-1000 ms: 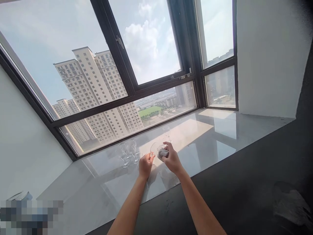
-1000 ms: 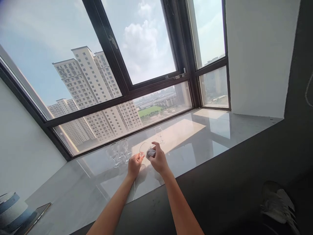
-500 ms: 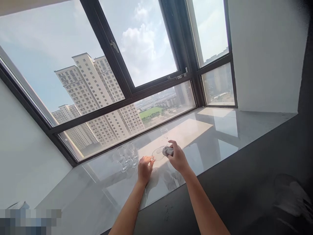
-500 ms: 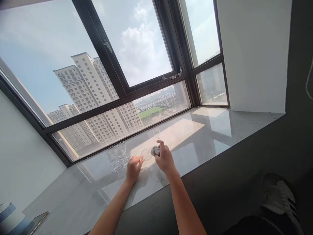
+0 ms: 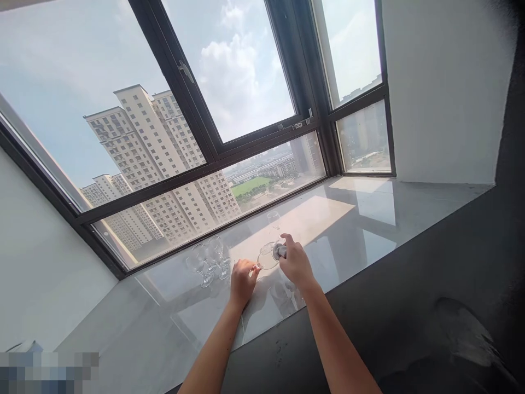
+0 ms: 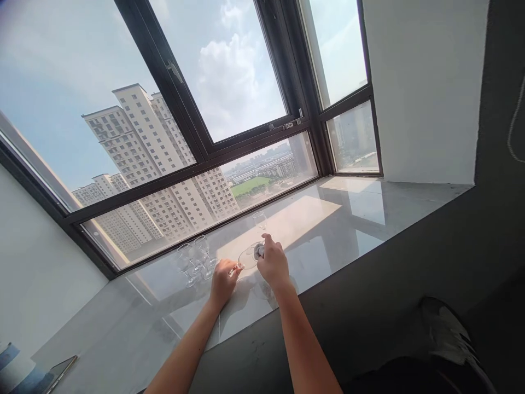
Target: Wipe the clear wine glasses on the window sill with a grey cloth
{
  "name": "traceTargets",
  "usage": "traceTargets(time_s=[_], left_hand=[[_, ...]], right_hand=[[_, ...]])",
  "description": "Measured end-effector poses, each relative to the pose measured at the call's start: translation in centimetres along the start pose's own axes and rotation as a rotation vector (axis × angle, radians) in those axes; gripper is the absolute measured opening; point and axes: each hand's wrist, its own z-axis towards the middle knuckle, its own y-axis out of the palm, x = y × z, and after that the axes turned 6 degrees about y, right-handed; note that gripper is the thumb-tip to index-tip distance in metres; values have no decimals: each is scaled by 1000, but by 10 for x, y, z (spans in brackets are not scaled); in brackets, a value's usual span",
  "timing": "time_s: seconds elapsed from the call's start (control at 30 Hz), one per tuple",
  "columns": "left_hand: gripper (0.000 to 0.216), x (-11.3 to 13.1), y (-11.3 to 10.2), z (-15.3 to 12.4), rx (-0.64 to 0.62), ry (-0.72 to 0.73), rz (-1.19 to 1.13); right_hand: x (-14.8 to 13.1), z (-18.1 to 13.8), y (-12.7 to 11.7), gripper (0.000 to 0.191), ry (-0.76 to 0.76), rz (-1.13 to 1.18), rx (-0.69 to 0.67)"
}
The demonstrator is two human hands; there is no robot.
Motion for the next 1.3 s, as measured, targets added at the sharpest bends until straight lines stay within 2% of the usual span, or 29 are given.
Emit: traceTargets(time_s=[0.23,0.4,0.5,0.57,0.73,0.97,1.13,1.3], left_hand=[[26,3,-1,2,-16,26,-32],[28,3,0,0,20,28,-60],[30,2,0,-2,93,-12,-60],[32,0,4,-2,80,-36,-87],[34,5,32,21,-39,-121,-264],[16,29,78,74,-172,-318,-514],[8,32,94,91,-178,-365,-503],[2,39,99,100,-191,-377,-498]], right_hand=[[6,1,11,57,147,92,164],[13,0,14,53,213,182,143],[13,2,8,53,212,247,153],[13,5,1,52,198,287,187],[13,8,-19,51,239,338,266],[11,7,-27,52,251,327,263],[8,5,-23,52,240,332,241],[7,3,-19,52,230,323,214]])
